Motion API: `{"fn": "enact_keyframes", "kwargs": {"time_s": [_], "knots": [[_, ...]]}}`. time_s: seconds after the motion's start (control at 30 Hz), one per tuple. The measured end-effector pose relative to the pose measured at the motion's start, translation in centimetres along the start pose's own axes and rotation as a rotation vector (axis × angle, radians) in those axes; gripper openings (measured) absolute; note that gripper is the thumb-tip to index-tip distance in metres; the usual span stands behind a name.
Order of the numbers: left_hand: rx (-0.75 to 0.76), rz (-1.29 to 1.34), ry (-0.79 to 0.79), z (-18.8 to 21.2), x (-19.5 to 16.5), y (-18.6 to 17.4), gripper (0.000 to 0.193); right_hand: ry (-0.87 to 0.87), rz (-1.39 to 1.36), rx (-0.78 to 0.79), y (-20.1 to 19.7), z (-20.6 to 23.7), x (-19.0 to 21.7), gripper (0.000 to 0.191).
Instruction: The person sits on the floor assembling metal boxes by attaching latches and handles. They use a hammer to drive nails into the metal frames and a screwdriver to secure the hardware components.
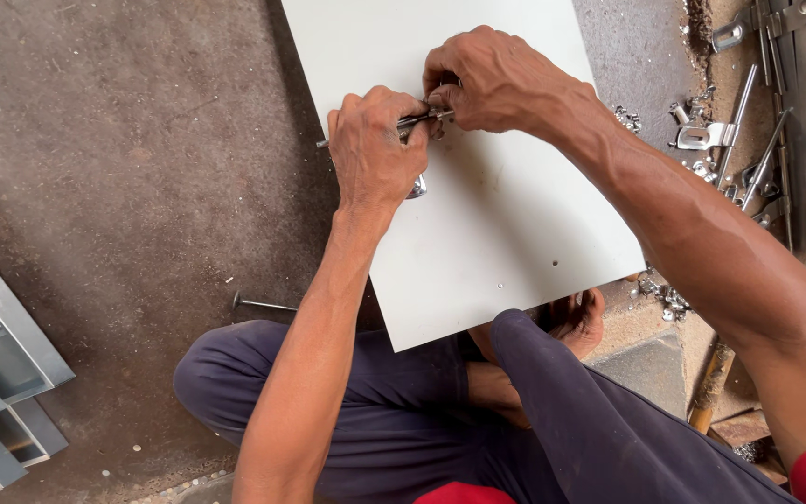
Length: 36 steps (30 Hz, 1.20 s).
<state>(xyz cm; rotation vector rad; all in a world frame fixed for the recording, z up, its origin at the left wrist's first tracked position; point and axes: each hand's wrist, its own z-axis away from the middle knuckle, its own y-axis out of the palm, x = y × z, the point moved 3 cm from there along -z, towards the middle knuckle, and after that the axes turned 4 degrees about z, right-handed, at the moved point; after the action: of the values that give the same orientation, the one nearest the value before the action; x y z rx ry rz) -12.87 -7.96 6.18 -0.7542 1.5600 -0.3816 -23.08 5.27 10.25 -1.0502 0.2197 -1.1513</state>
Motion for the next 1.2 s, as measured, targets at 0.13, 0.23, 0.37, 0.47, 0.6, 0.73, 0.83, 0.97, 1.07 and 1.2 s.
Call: {"fn": "enact_keyframes", "kwargs": {"time_s": [0.13,0.23,0.37,0.47,0.6,0.73,0.83,0.97,1.07,1.2], "knots": [[0.02,-0.014,0.004,-0.1,-0.2,0.0,0.007,-0.114,0.023,-0.044,-0.2,-0.1,0.1,0.022],[0.052,-0.017,-0.023,-0.1,-0.2,0.1,0.007,-0.19,0.1,-0.057,0.2,-0.2,-0.1,0.023],[0.016,-0.017,-0.023,-0.1,-0.3,0.1,0.008,-0.199,0.107,-0.123,0.8,-0.7,-0.9,0.018],[0.027,-0.036,-0.042,-0.2,-0.5,0.0,0.012,-0.192,-0.049,-0.213,0.8,-1.2,-1.6,0.017],[0.021,-0.069,-0.007,-0.6,-1.0,-0.2,0.019,-0.225,-0.437,-0.419,0.1,-0.6,-3.0,0.016],[0.058,-0.099,-0.009,-1.2,-0.9,-0.4,0.015,-0.134,-0.962,-0.497,0.5,1.7,-4.6,0.015],[0.116,-0.116,0.03,-1.2,-0.9,-0.3,0.014,-0.092,-1.037,-0.418,2.0,3.7,-4.9,0.019],[0.096,-0.088,0.115,-1.0,-0.8,-0.2,0.014,-0.054,-1.09,-0.36,4.1,5.1,-4.4,0.017],[0.125,-0.136,0.115,-1.0,-0.5,0.1,0.011,0.017,-1.071,-0.347,5.2,4.9,-3.8,0.017],[0.161,-0.139,0.103,-1.2,-0.2,0.3,0.011,0.011,-0.989,-0.354,5.3,4.3,-2.5,0.016]]}}
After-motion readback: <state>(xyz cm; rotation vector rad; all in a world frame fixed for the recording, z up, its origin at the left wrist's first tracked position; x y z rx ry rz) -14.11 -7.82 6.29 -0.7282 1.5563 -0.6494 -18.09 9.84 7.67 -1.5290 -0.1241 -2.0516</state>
